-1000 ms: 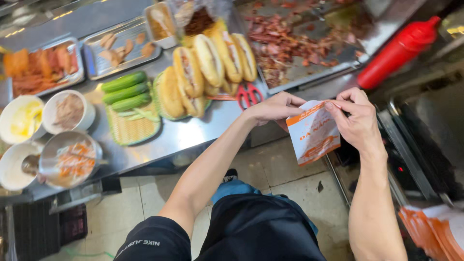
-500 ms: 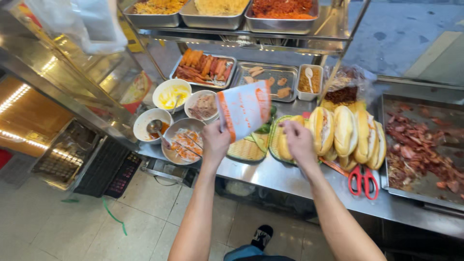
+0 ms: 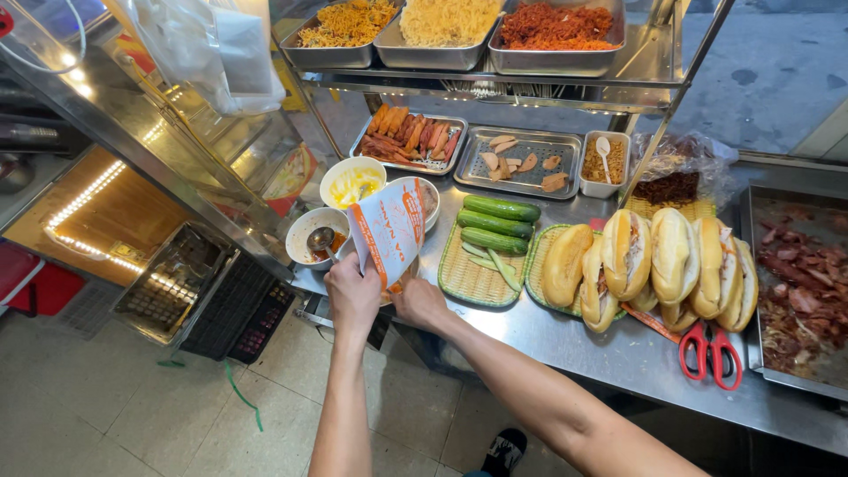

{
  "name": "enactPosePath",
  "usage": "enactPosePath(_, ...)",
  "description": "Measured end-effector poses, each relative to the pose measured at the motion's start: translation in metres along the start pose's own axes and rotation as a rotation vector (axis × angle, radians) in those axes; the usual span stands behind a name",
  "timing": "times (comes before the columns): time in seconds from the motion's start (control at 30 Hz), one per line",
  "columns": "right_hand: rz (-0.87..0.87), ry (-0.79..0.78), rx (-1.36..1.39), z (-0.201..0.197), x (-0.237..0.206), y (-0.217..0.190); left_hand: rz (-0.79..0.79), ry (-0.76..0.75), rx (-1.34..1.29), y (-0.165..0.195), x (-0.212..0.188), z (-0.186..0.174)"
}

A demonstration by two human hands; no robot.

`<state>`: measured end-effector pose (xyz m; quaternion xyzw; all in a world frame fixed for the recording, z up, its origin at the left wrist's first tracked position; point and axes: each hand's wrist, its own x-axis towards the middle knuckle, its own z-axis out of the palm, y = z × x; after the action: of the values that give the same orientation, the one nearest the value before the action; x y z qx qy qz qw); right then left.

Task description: The person assembles several baguette sandwiches by adding sliced meats, pickled vegetables, and sauces, then wraps them in paper. They also toast additional baguettes on a grill and handle cash from a drawer.

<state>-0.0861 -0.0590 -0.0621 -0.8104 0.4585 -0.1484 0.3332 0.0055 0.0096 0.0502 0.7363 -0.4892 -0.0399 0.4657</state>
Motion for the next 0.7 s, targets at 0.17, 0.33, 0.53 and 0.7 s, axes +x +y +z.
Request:
enactPosePath(0.17, -0.216, 0.235, 0.136, -0.019, -0.005, 0.037, 0.113, 0.165, -0.015, 0.015, 0.003, -0.004)
enactPosePath(0.33, 0.046, 0.480, 0.287, -0.059, -0.064, 0.121, 0.104, 0.010, -0.080, 0.019, -0.014, 0.039)
enactPosePath(0.53, 0.060, 0.679, 0.147, -0.072, -0.110, 0.179, 0.303, -0.141, 0.086, -0.012, -0.076, 0.146)
enactPosePath(0.7, 0.358, 0.488, 0.531, -0.075, -0.089, 0.162, 0.354, -0.497, 0.327, -0.025, -0.093, 0.194)
